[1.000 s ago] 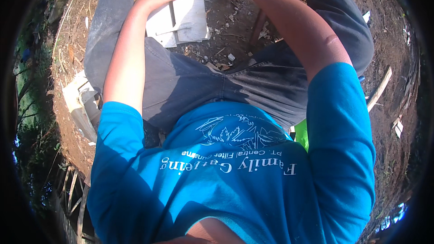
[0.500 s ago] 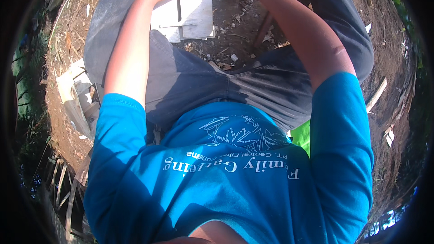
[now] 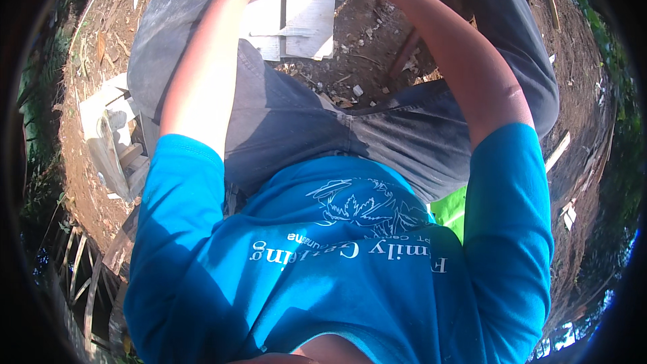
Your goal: The person sits on the ground and uses a hammer to attach small wooden strips onto a rectangular wooden frame, handling the strips one by one and hammering nails into them.
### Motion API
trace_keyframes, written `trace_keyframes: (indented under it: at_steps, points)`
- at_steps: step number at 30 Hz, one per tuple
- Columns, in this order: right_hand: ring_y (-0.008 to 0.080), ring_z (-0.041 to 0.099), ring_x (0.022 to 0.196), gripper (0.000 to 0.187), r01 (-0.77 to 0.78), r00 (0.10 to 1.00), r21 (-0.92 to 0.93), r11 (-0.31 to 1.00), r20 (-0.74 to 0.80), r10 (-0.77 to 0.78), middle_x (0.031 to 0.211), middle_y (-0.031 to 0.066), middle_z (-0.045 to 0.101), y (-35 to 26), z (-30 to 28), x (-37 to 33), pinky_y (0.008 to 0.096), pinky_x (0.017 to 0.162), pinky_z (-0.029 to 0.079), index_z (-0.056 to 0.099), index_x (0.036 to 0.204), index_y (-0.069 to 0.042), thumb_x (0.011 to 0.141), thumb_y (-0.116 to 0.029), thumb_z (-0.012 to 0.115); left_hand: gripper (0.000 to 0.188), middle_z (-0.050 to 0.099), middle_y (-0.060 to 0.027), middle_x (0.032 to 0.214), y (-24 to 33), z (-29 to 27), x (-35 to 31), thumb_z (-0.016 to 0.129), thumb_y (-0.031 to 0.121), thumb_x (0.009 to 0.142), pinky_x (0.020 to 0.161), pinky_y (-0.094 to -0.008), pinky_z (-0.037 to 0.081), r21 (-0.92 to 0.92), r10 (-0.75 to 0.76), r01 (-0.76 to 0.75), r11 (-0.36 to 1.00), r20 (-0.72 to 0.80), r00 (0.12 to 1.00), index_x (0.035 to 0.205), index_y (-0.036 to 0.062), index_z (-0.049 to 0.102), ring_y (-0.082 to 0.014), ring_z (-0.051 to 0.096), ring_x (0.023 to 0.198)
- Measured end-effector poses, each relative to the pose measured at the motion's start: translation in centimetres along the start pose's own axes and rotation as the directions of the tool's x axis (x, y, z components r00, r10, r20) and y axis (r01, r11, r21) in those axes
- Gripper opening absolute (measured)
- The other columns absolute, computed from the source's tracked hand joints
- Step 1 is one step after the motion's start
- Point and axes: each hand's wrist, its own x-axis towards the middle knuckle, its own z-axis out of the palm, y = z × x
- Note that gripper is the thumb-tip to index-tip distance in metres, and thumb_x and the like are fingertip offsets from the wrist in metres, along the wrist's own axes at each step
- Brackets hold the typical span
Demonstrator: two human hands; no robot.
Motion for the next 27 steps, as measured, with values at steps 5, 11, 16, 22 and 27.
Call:
trace_keyframes:
  at_steps: [5,11,16,22,27]
  points:
    - [0.0322,0.066,0.116,0.048,-0.079,0.995,0.035,0.996,0.07,0.076,0.133,0.0088,0.065,-1.2,-0.6,0.1,0.0439,0.091,0.056,0.066,0.137,-0.024,0.089,-0.025,0.072,0.051,0.07,-0.0171,0.105,0.1,-0.5,-0.2,0.087,0.016,0.064,0.087,-0.0449,0.053,-0.11,0.003,-0.001,0.994,0.019,1.0,0.109,0.0087,0.064,-0.0359,0.067,0.104]
    - [0.0328,0.067,0.114,0.048,0.0,0.999,0.032,0.999,0.046,-0.001,0.131,0.0102,0.065,-0.8,-0.1,0.6,0.0424,0.093,0.056,0.067,0.134,-0.021,0.087,-0.022,0.073,0.049,0.067,-0.018,0.1,-0.6,-0.4,-0.1,0.086,0.014,0.063,0.085,-0.0455,0.053,-0.155,0.077,-0.076,0.985,0.003,0.997,0.105,0.0066,0.062,-0.0373,0.066,0.1]
    - [0.0342,0.067,0.113,0.045,0.11,0.994,0.023,0.994,-0.022,-0.11,0.128,0.0124,0.065,1.3,1.8,1.6,0.0428,0.093,0.056,0.068,0.132,-0.02,0.087,-0.022,0.072,0.05,0.066,-0.0176,0.101,-1.3,0.2,0.3,0.088,0.016,0.062,0.086,-0.0461,0.052,-0.062,0.119,-0.122,0.991,-0.054,0.991,0.105,0.0076,0.063,-0.0384,0.065,0.101]
    - [0.0346,0.068,0.11,0.041,0.074,0.995,0.13,0.989,0.059,-0.082,0.127,0.0137,0.065,0.5,1.5,2.0,0.0421,0.09,0.057,0.068,0.129,-0.016,0.089,-0.022,0.073,0.051,0.067,-0.0174,0.102,-0.7,-0.4,0.0,0.089,0.018,0.061,0.086,-0.047,0.053,-0.067,0.029,-0.029,0.997,-0.002,1.0,0.104,0.009,0.064,-0.0385,0.066,0.103]
    - [0.0335,0.068,0.109,0.042,0.102,0.994,0.109,0.989,0.031,-0.106,0.126,0.0138,0.065,0.4,1.5,2.1,0.0404,0.089,0.057,0.068,0.129,-0.015,0.089,-0.022,0.075,0.052,0.069,-0.0163,0.104,-0.4,-0.4,-0.2,0.091,0.019,0.061,0.086,-0.0471,0.053,-0.075,0.028,-0.03,0.997,-0.035,0.999,0.105,0.0089,0.065,-0.0366,0.066,0.105]
